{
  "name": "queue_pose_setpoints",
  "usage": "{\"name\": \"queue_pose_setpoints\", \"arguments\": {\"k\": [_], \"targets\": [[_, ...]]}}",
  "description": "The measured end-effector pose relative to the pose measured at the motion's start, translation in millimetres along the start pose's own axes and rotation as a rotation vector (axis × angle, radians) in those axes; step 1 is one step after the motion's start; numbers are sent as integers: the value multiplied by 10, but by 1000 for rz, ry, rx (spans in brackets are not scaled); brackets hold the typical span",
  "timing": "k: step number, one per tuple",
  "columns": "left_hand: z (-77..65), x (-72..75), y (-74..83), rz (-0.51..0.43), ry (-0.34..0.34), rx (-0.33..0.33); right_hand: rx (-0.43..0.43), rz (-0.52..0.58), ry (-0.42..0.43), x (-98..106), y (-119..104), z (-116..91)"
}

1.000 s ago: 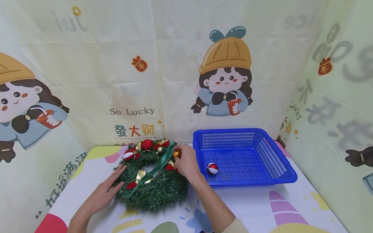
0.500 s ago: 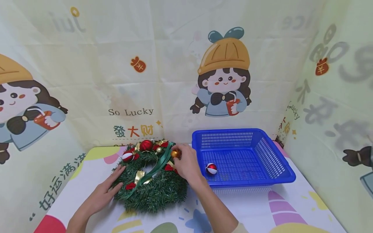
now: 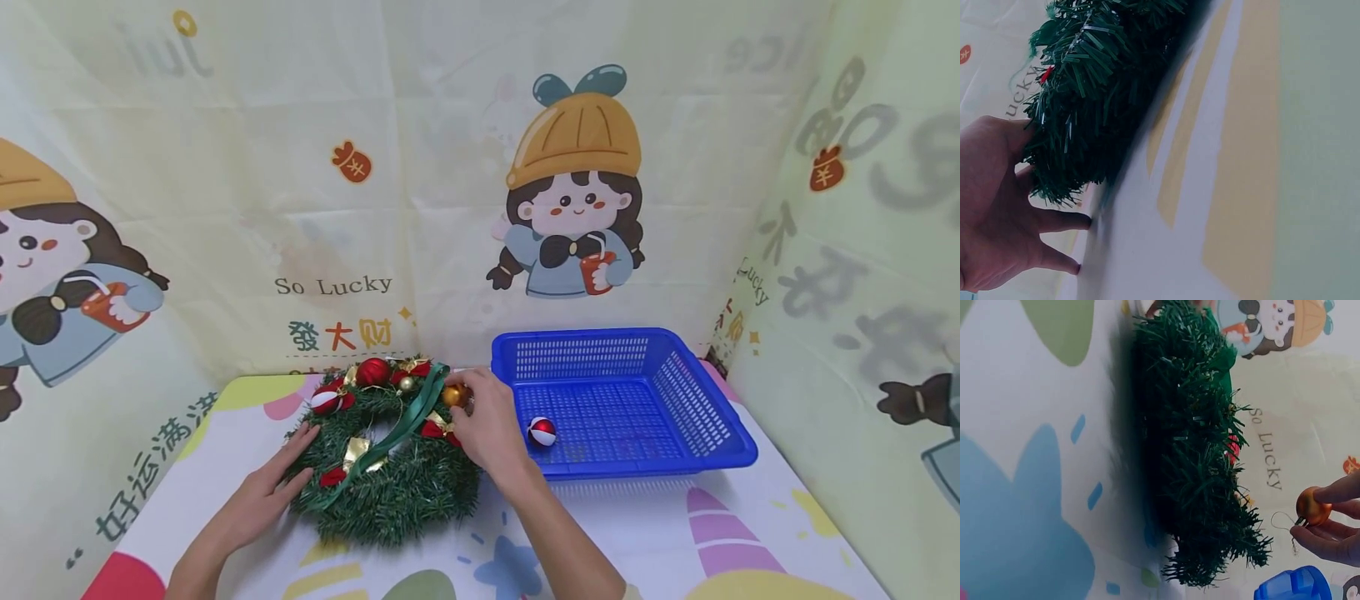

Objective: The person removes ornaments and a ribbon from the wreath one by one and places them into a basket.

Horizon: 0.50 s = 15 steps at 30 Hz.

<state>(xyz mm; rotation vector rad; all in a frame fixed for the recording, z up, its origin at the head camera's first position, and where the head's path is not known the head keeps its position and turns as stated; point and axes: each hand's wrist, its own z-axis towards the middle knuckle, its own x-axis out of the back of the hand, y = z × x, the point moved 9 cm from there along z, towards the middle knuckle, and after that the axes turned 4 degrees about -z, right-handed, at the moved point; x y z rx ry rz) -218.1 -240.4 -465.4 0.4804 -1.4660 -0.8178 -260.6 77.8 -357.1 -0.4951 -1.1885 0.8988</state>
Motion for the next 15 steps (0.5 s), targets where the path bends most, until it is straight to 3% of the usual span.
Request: {"name": "queue_pose_setpoints", "arguments": {"k": [15], "targets": [[4,17,0,22,2,-5,-55,-8,44,215,165,-138]]}}
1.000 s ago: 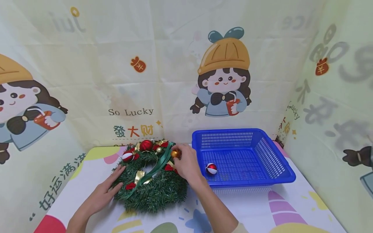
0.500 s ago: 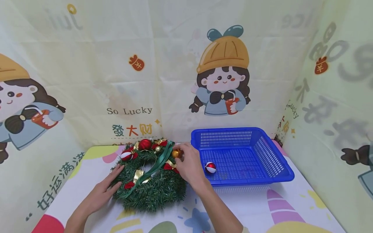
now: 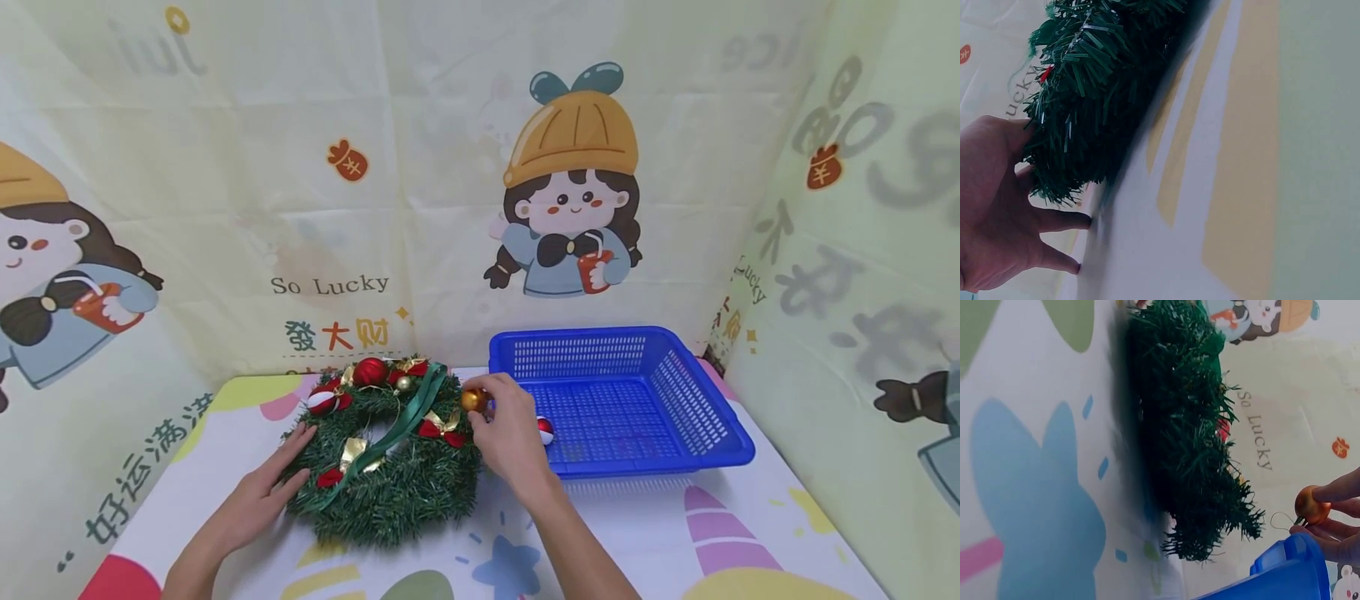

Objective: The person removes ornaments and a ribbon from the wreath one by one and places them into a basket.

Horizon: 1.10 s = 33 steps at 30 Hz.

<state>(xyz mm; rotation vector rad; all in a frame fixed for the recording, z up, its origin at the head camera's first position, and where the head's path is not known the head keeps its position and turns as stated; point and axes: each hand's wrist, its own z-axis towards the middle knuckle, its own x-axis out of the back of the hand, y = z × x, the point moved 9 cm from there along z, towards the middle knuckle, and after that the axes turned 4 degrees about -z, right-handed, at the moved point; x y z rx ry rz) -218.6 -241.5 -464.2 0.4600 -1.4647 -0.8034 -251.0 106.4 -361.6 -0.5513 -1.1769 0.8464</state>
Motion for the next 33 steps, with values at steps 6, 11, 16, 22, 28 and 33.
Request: {"name": "queue_pose_setpoints", "arguments": {"k": [6,11,16,22,28,33], "targets": [[5,-13,-10,-9,0,2,-5,-18,21,91,67,-17],[-2,-23,-18,-20,-4,8,-6,-45,29,167,92,-21],[-4,-25,-11,-19,-5,2,-36,-69,26,228,152,-20],[2,-18,-8,-15,-7,-3,-74,-79,17,293,236,-21],[5,-17,-13,-19,-7,-3,-92,-97,14,386,299,-40],[18,-14,-28,-18,-18,8,-104,-129,9,438,369,-33]]}}
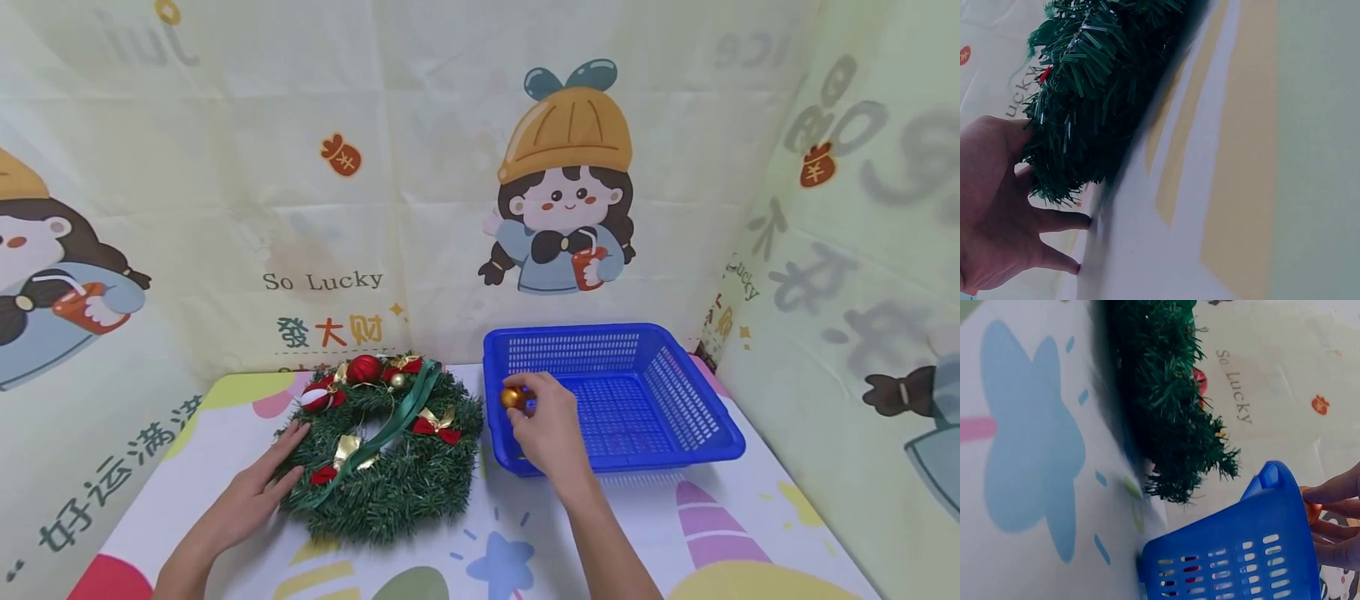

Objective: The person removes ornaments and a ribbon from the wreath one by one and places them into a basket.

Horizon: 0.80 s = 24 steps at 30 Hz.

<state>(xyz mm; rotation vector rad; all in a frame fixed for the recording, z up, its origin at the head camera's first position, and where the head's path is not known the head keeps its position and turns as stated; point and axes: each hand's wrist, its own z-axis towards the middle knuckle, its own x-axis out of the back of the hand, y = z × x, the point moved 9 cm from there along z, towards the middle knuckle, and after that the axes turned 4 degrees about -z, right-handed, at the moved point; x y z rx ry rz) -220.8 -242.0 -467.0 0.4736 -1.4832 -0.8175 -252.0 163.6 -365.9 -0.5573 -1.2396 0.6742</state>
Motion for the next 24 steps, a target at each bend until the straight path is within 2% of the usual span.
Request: {"name": "queue_pose_setpoints", "arguments": {"k": [4,11,17,24], "targets": [[3,6,-7,3,0,4,-24,-20,-21,41,72,22],[-11,10,20,4,7,-27,-91,-85,-92,65,200,31],[-12,7,21,12,12,-19,-73,-152,-181,-35,265,49],[-10,15,31,9,11,-11,-50,-215,-243,-139,330,63]]}}
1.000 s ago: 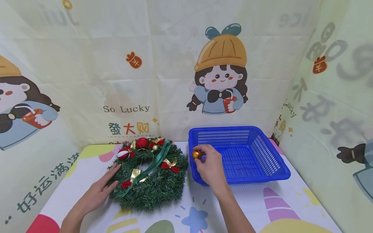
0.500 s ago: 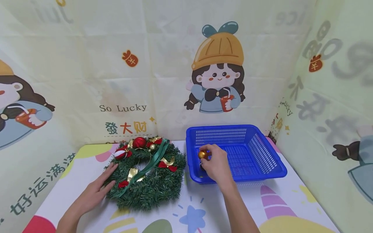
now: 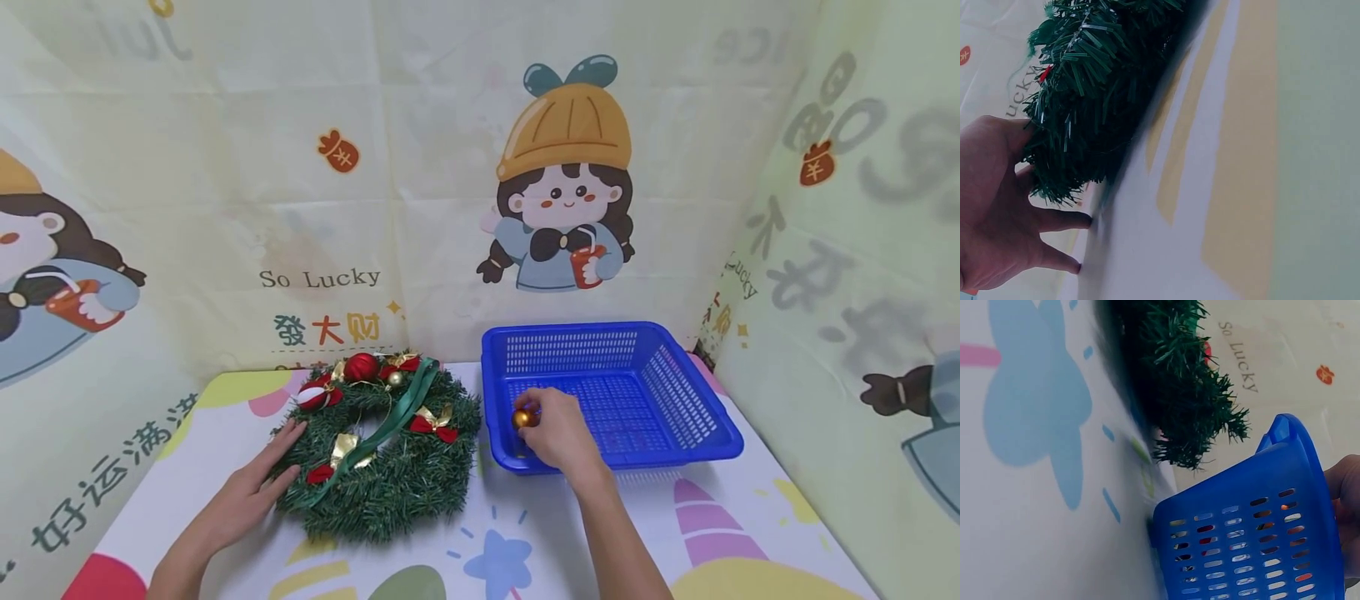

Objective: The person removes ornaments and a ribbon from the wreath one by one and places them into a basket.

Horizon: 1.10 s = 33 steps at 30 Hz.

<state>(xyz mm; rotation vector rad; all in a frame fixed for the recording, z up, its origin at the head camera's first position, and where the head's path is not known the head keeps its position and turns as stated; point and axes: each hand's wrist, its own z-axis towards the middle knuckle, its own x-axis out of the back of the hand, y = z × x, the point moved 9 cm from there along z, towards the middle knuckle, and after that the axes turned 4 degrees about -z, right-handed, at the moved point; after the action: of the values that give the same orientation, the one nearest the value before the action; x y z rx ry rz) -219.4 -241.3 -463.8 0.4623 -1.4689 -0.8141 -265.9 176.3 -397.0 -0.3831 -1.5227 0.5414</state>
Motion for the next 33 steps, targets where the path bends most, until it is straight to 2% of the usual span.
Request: {"name": "queue_pose_setpoints", "arguments": {"k": [20,33], "targets": [[-3,1,12,-4,5,-13,-14,2,-104,-183,77,12],[-13,12,23,9,12,-21,-4,-12,-102,-211,90,31]]}}
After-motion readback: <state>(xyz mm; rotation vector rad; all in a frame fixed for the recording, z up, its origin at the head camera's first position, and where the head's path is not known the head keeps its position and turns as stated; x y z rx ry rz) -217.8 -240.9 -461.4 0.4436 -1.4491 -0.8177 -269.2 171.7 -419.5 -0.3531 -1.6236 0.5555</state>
